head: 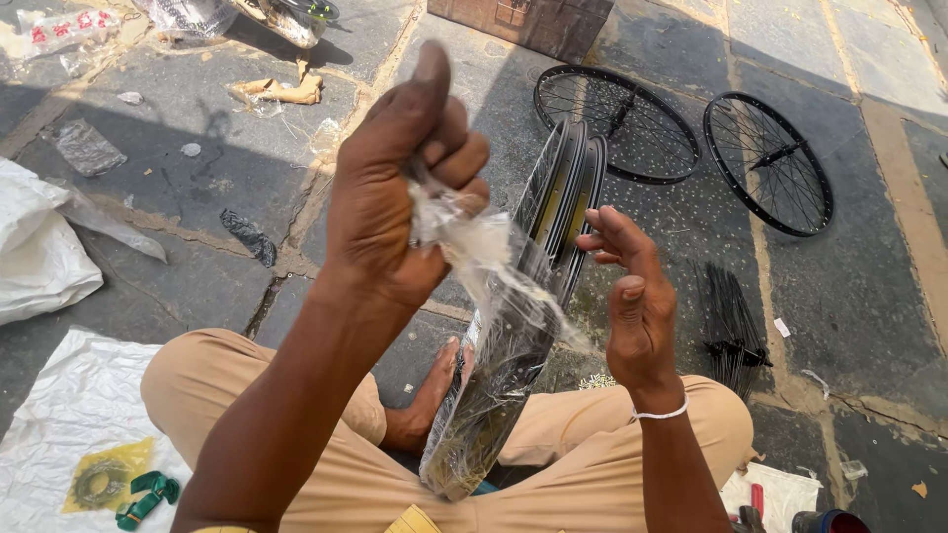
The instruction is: The person sits on the ground and inserts spokes into a bicycle wheel rim, tightening them by hand. They then unwrap a new bicycle rim from plastic packaging and place it on the ground.
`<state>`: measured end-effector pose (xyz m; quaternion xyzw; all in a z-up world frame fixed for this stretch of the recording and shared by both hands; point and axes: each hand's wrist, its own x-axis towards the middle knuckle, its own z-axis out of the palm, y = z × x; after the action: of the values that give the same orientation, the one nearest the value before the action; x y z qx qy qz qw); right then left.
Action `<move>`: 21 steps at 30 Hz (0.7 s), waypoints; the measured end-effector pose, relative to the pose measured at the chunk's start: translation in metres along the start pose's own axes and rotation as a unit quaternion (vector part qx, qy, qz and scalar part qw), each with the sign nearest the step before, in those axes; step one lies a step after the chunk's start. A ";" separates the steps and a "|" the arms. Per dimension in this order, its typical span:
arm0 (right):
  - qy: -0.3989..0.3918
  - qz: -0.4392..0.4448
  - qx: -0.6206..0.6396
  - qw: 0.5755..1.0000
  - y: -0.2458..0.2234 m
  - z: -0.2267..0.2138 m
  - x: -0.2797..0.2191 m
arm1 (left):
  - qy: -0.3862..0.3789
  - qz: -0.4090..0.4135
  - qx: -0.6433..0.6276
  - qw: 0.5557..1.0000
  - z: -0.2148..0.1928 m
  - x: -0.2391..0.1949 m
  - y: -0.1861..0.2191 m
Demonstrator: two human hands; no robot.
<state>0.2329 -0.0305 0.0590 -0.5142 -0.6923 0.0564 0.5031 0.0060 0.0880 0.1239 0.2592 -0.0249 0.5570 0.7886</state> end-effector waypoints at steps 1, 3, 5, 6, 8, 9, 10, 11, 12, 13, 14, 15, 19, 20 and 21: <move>-0.008 -0.006 -0.026 1.000 -0.001 0.002 0.004 | -0.038 0.003 0.002 0.999 0.013 0.001 -0.001; -0.004 0.015 0.018 1.000 -0.008 0.008 0.006 | -0.065 -0.002 0.005 0.998 0.036 0.007 -0.004; 0.010 0.029 0.080 0.996 -0.020 0.010 0.003 | -0.080 -0.007 0.011 0.997 0.053 0.009 -0.009; 0.021 0.030 0.122 0.992 -0.026 0.009 0.002 | -0.082 -0.005 0.017 0.996 0.058 0.010 -0.012; 0.055 0.010 0.195 0.979 -0.036 0.012 -0.007 | -0.104 0.012 0.036 0.994 0.068 0.011 -0.021; 0.080 -0.011 0.227 0.971 -0.039 0.015 -0.014 | -0.124 0.029 0.050 0.991 0.073 0.011 -0.029; 0.102 -0.029 0.261 0.960 -0.043 0.019 -0.022 | -0.139 0.049 0.072 0.987 0.078 0.010 -0.039; 0.112 -0.012 0.321 0.940 -0.045 0.022 -0.029 | -0.150 0.064 0.108 0.981 0.085 0.009 -0.049; 0.124 0.004 0.379 0.917 -0.048 0.024 -0.033 | -0.164 0.080 0.143 0.973 0.092 0.009 -0.060; 0.136 0.021 0.435 0.890 -0.051 0.024 -0.036 | -0.174 0.093 0.194 0.961 0.099 0.009 -0.071; 0.158 0.027 0.458 0.874 -0.053 0.024 -0.035 | -0.182 0.100 0.215 0.954 0.103 0.011 -0.081; 0.179 0.035 0.480 0.858 -0.057 0.023 -0.033 | -0.190 0.108 0.236 0.947 0.107 0.014 -0.090; 0.197 0.080 0.389 0.897 -0.078 0.017 -0.024 | -0.226 0.090 0.183 0.953 0.089 0.023 -0.118; 0.195 0.076 0.378 0.902 -0.084 0.017 -0.020 | -0.229 0.081 0.180 0.953 0.080 0.023 -0.121; 0.194 0.073 0.367 0.907 -0.089 0.017 -0.016 | -0.227 0.076 0.185 0.953 0.072 0.024 -0.122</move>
<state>0.1618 -0.0768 0.0934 -0.3429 -0.4719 0.2426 0.7751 0.1414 0.0473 0.1472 0.5177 -0.1196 0.5363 0.6558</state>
